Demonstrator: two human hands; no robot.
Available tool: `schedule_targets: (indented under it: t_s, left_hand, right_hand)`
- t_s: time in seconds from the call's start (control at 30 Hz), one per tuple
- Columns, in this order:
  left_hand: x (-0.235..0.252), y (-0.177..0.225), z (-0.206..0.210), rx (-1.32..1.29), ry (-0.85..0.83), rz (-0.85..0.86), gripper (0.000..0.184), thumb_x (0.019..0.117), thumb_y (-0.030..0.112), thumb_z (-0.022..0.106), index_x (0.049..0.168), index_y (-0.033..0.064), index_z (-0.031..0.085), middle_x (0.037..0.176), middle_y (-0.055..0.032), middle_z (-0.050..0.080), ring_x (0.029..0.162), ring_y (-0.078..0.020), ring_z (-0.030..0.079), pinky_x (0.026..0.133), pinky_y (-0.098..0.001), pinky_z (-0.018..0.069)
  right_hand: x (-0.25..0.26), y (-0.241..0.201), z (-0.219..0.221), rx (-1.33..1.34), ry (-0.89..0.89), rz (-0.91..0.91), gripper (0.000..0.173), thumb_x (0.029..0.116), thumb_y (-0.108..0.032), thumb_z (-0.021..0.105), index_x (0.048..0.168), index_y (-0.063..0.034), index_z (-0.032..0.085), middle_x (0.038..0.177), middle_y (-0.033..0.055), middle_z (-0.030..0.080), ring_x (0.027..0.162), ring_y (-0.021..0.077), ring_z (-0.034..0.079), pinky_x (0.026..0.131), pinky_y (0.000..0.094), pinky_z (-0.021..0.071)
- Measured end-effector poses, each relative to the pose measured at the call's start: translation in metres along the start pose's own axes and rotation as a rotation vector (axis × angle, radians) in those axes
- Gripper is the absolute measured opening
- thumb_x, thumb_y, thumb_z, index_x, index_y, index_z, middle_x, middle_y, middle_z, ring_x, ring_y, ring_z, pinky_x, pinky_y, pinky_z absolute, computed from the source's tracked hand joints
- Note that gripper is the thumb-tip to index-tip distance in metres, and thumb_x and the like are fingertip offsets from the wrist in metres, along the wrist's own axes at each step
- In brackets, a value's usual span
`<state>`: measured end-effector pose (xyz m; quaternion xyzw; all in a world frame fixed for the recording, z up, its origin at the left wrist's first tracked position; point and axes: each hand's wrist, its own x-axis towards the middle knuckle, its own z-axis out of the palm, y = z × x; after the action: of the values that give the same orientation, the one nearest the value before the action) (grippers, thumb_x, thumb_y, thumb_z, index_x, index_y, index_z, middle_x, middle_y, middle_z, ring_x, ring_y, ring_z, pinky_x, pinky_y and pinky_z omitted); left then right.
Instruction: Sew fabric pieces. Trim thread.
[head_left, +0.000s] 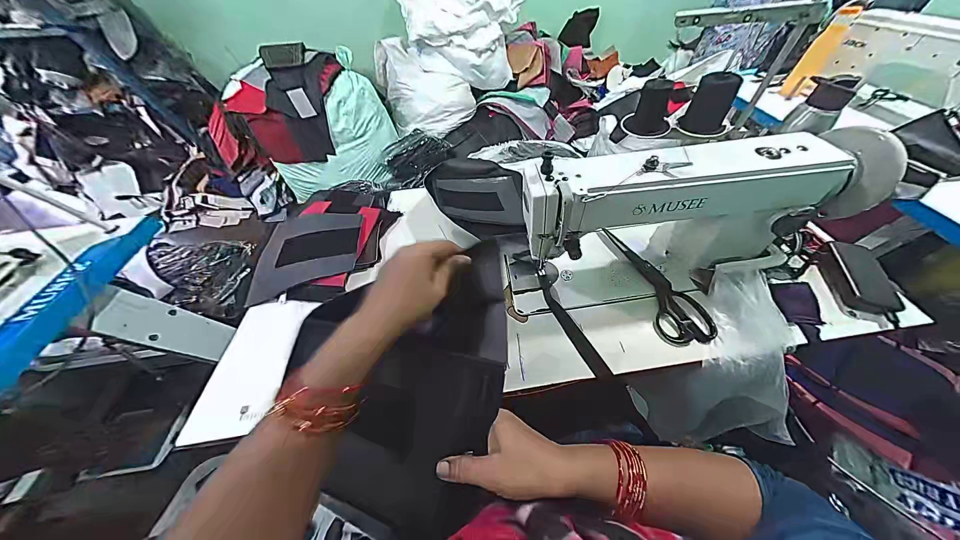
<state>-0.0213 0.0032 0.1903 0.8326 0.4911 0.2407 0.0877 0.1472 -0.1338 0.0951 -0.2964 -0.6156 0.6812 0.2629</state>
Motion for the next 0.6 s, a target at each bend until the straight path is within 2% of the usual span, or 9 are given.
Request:
schedule_targets:
  t_s: [0.1,0.2,0.23,0.27,0.3,0.33,0.37,0.43,0.6]
  left_hand:
    - [0.032,-0.006,0.080,-0.086,-0.361,-0.159,0.025,0.1057,0.020,0.057,0.108,0.0026,0.074,0.099,-0.0192,0.073,0.096,-0.0379,0.070,0.087,-0.0640,0.0526]
    - [0.051,-0.012,0.127,-0.080,-0.507,-0.227,0.026,0.1041,0.022,0.058,0.104,0.0005,0.073,0.101,-0.0219,0.071,0.101,-0.0403,0.068,0.089,-0.0645,0.0506]
    - [0.056,-0.011,0.134,-0.089,-0.542,-0.269,0.027,0.1037,0.024,0.059,0.103,0.0002,0.072,0.100,-0.0218,0.071,0.100,-0.0399,0.068,0.088,-0.0640,0.0503]
    - [0.060,-0.011,0.140,-0.100,-0.566,-0.313,0.028,0.1033,0.025,0.059,0.102,0.0004,0.072,0.099,-0.0217,0.070,0.100,-0.0397,0.067,0.087,-0.0642,0.0500]
    - [0.063,-0.012,0.144,-0.111,-0.581,-0.354,0.029,0.1032,0.027,0.060,0.103,0.0010,0.073,0.101,-0.0216,0.071,0.101,-0.0398,0.067,0.088,-0.0651,0.0500]
    - [0.064,-0.014,0.147,-0.122,-0.588,-0.383,0.030,0.1032,0.028,0.060,0.103,0.0014,0.073,0.101,-0.0212,0.071,0.101,-0.0394,0.067,0.088,-0.0653,0.0500]
    - [0.064,-0.017,0.151,-0.135,-0.587,-0.406,0.030,0.1031,0.028,0.059,0.101,0.0017,0.073,0.100,-0.0208,0.071,0.100,-0.0387,0.068,0.088,-0.0646,0.0501]
    - [0.063,-0.023,0.157,-0.196,-0.579,-0.455,0.031,0.1034,0.029,0.059,0.100,0.0010,0.074,0.099,-0.0208,0.071,0.100,-0.0377,0.067,0.088,-0.0634,0.0497]
    - [0.063,-0.025,0.162,-0.314,-0.564,-0.522,0.030,0.1027,0.027,0.062,0.100,0.0001,0.074,0.095,-0.0195,0.070,0.094,-0.0333,0.066,0.087,-0.0579,0.0500]
  right_hand:
    - [-0.005,0.014,-0.018,0.099,0.070,0.190,0.026,0.0956,-0.013,0.072,0.117,-0.0011,0.065,0.106,0.0022,0.073,0.099,0.0011,0.068,0.093,0.0232,0.0553]
    - [-0.011,0.027,-0.037,0.216,0.134,0.301,0.029,0.0955,-0.013,0.072,0.120,-0.0025,0.063,0.107,0.0019,0.073,0.101,0.0037,0.070,0.094,0.0254,0.0573]
    - [-0.015,0.031,-0.045,0.167,0.116,0.327,0.029,0.0967,-0.018,0.072,0.119,-0.0032,0.063,0.106,0.0006,0.073,0.099,0.0025,0.069,0.093,0.0249,0.0572]
    - [-0.019,0.033,-0.056,0.035,0.077,0.363,0.027,0.0985,-0.028,0.070,0.112,-0.0044,0.066,0.097,-0.0018,0.072,0.090,0.0009,0.068,0.086,0.0242,0.0564]
    - [-0.022,0.035,-0.068,-0.151,0.021,0.400,0.035,0.1006,-0.039,0.065,0.094,-0.0046,0.065,0.080,-0.0016,0.064,0.073,0.0038,0.061,0.070,0.0279,0.0503]
    - [-0.025,0.032,-0.081,-0.327,-0.059,0.428,0.047,0.1034,-0.044,0.057,0.082,-0.0029,0.061,0.071,0.0031,0.057,0.065,0.0117,0.055,0.063,0.0358,0.0440]
    - [-0.027,0.025,-0.096,-0.436,-0.126,0.455,0.051,0.1057,-0.043,0.053,0.085,0.0023,0.065,0.074,0.0110,0.061,0.070,0.0206,0.058,0.068,0.0449,0.0466]
    - [-0.031,0.009,-0.121,-0.540,-0.064,0.489,0.044,0.1073,-0.038,0.052,0.100,0.0019,0.068,0.085,0.0125,0.070,0.075,0.0220,0.069,0.074,0.0457,0.0569]
    - [0.009,-0.001,-0.161,-0.786,0.631,0.311,0.035,0.1047,-0.029,0.057,0.123,-0.0006,0.066,0.105,0.0159,0.071,0.093,0.0296,0.069,0.087,0.0495,0.0548]
